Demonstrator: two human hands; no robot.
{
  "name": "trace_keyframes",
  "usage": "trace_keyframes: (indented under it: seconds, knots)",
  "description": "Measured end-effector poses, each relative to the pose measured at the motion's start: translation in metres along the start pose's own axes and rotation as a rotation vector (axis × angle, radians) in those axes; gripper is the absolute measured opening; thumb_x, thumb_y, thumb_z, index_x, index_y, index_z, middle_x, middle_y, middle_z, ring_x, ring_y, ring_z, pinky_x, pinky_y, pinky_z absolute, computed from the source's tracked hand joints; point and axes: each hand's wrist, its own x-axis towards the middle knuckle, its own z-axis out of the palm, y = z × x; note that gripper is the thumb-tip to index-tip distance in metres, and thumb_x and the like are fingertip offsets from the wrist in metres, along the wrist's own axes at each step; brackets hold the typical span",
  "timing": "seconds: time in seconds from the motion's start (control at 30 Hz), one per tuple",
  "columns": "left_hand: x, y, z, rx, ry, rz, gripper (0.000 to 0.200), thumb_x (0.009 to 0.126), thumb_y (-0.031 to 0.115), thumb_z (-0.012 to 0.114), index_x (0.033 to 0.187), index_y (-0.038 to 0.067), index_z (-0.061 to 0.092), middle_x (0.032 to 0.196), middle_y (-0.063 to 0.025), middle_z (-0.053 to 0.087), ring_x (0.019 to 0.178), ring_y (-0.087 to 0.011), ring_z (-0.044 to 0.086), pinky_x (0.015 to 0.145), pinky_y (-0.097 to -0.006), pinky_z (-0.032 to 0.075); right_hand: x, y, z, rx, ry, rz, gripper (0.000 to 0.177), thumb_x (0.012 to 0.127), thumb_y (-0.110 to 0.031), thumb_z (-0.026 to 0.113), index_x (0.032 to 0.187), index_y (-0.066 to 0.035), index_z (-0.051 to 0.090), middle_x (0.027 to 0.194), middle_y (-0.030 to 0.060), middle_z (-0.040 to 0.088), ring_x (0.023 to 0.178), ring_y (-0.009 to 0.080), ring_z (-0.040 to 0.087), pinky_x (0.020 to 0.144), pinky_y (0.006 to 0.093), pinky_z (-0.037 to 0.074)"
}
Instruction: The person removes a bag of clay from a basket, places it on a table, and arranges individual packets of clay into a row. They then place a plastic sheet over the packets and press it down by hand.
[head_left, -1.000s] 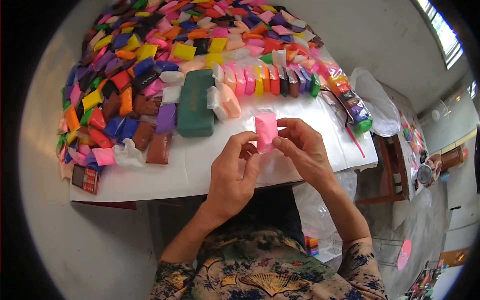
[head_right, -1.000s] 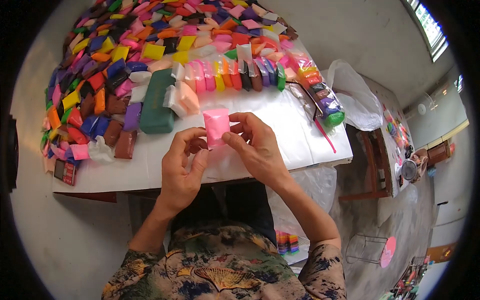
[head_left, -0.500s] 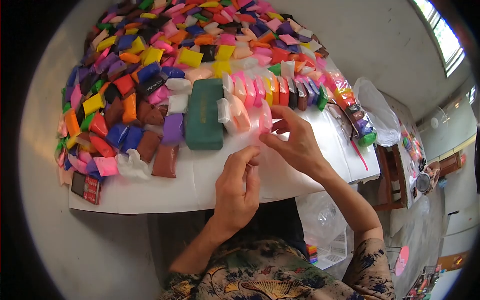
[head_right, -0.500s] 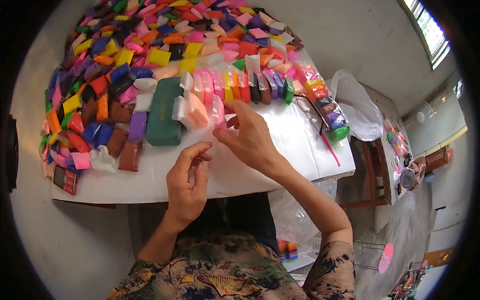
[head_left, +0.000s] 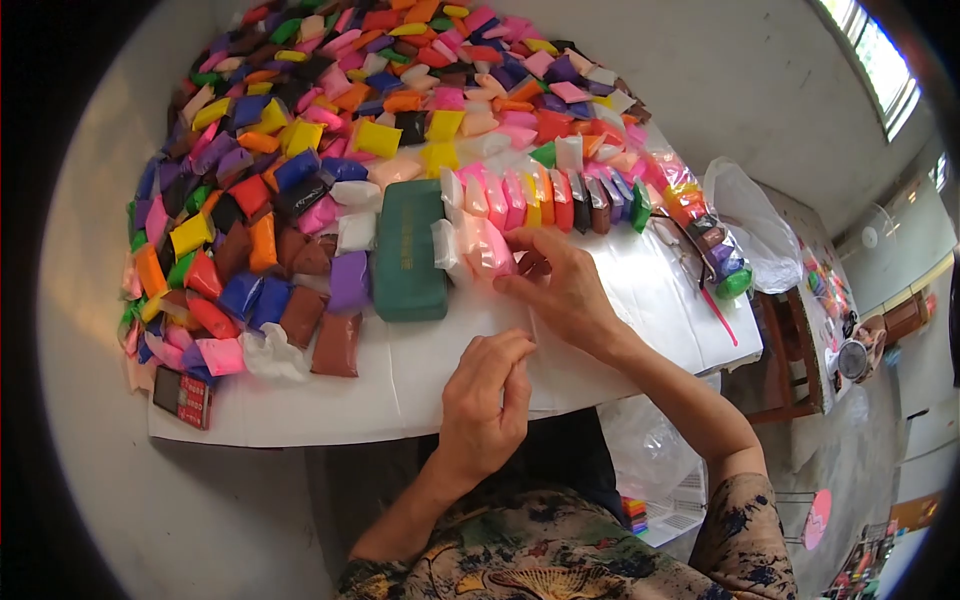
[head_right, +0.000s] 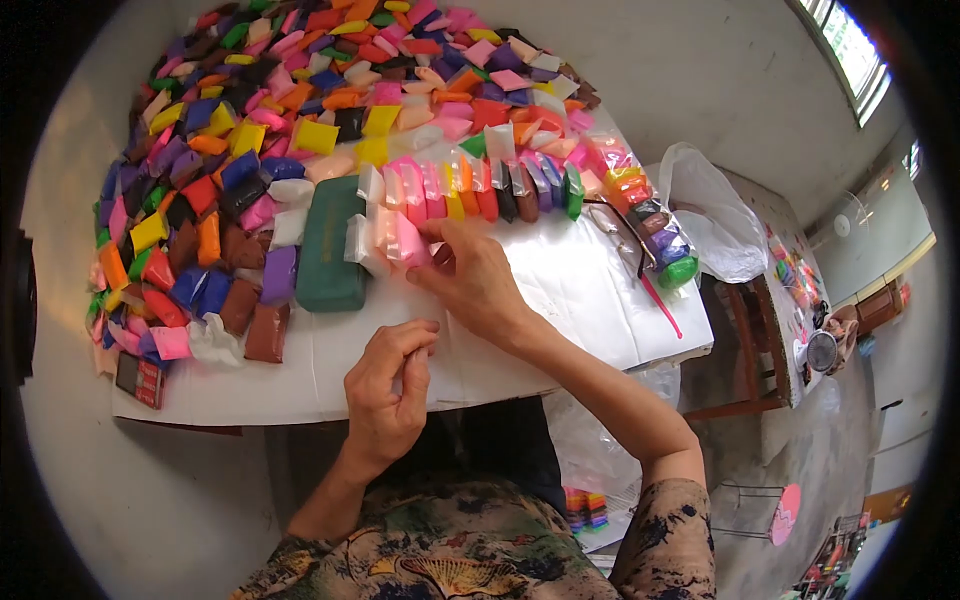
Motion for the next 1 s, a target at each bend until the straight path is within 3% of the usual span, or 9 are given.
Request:
trace_keyframes:
  seconds: [0.17, 0.37, 0.6, 0.67, 0.73, 0.8, 0.87, 0.93, 1.0]
  knots:
    - [0.000, 0.003, -0.001, -0.013, -0.040, -0.023, 0.017, 0.087, -0.009, 0.057, 0.102, -0.004, 0.060, 0.099, -0.0184, 0.065, 0.086, -0.0354, 0.062, 0.077, -0.0408, 0.051, 0.003, 0.013, 0.004, 0.083, 0.024, -0.017, 0.040, 0.078, -0.015, 0.077, 0.110, 0.003, 0.062, 0.094, 0.0174, 0.065, 0.080, 0.0268, 0.065, 0.072, 0.0352, 0.053]
    - [-0.001, 0.013, -0.008, 0.043, -0.135, 0.042, 0.017, 0.085, -0.008, 0.059, 0.101, -0.003, 0.061, 0.100, -0.0180, 0.066, 0.087, -0.0342, 0.063, 0.078, -0.0397, 0.052, 0.005, 0.013, 0.009, -0.149, 0.054, -0.065, 0.045, 0.077, -0.012, 0.080, 0.115, 0.002, 0.060, 0.100, 0.0138, 0.064, 0.079, 0.0219, 0.069, 0.072, 0.0323, 0.056]
    - [0.036, 0.057, -0.082, 0.289, -0.188, 0.171, 0.019, 0.083, -0.006, 0.063, 0.102, -0.001, 0.063, 0.097, -0.0161, 0.065, 0.085, -0.0315, 0.064, 0.077, -0.0385, 0.052, -0.013, 0.004, -0.007, -0.098, 0.013, -0.080, 0.046, 0.078, -0.010, 0.078, 0.118, 0.001, 0.058, 0.113, 0.0157, 0.059, 0.091, 0.0270, 0.068, 0.079, 0.0346, 0.055]
    - [0.064, 0.054, -0.108, 0.424, -0.149, -0.068, 0.012, 0.092, 0.001, 0.057, 0.102, 0.001, 0.065, 0.092, -0.0092, 0.069, 0.077, -0.0142, 0.063, 0.068, -0.0282, 0.049, -0.024, -0.005, -0.019, -0.119, 0.013, -0.117, 0.045, 0.079, -0.009, 0.075, 0.118, 0.000, 0.055, 0.111, 0.0156, 0.059, 0.092, 0.0303, 0.066, 0.081, 0.0381, 0.054]
    - [0.109, 0.041, -0.126, 0.498, -0.026, -0.031, 0.013, 0.094, 0.004, 0.054, 0.103, 0.000, 0.064, 0.088, -0.0058, 0.067, 0.070, -0.0089, 0.059, 0.065, -0.0256, 0.047, -0.037, -0.002, -0.027, -0.132, 0.030, -0.100, 0.039, 0.080, -0.006, 0.074, 0.114, 0.000, 0.057, 0.112, 0.0150, 0.060, 0.094, 0.0306, 0.066, 0.080, 0.0387, 0.055]
    - [0.179, -0.023, -0.163, 0.552, 0.046, -0.069, 0.015, 0.095, 0.004, 0.053, 0.104, 0.000, 0.064, 0.087, -0.0055, 0.067, 0.070, -0.0095, 0.059, 0.065, -0.0253, 0.048, -0.052, 0.006, -0.035, -0.169, 0.049, -0.043, 0.035, 0.079, -0.005, 0.074, 0.110, 0.001, 0.058, 0.112, 0.0159, 0.060, 0.094, 0.0305, 0.066, 0.080, 0.0387, 0.055]
    - [0.219, -0.078, -0.180, 0.505, 0.003, -0.169, 0.020, 0.089, 0.010, 0.053, 0.100, -0.001, 0.066, 0.084, -0.0160, 0.069, 0.078, -0.0252, 0.068, 0.072, -0.0358, 0.052, -0.061, 0.018, -0.036, -0.192, 0.096, -0.066, 0.032, 0.079, -0.004, 0.073, 0.107, 0.002, 0.059, 0.113, 0.0174, 0.060, 0.097, 0.0321, 0.065, 0.082, 0.0397, 0.054]
    - [0.248, -0.115, -0.165, 0.743, -0.047, -0.018, 0.023, 0.086, 0.013, 0.056, 0.099, -0.001, 0.068, 0.092, -0.0200, 0.070, 0.088, -0.0318, 0.070, 0.079, -0.0410, 0.053, -0.065, 0.023, -0.034, -0.244, 0.145, -0.122, 0.030, 0.079, -0.004, 0.072, 0.105, 0.002, 0.060, 0.113, 0.0186, 0.060, 0.100, 0.0337, 0.063, 0.084, 0.0406, 0.053]
    - [0.272, -0.140, -0.135, 0.673, -0.183, 0.069, 0.025, 0.084, 0.016, 0.057, 0.098, -0.001, 0.068, 0.100, -0.0224, 0.070, 0.096, -0.0372, 0.068, 0.084, -0.0442, 0.052, -0.065, 0.020, -0.025, -0.325, 0.185, -0.211, 0.029, 0.078, -0.003, 0.070, 0.105, 0.002, 0.060, 0.113, 0.0197, 0.060, 0.103, 0.0355, 0.061, 0.088, 0.0414, 0.052]
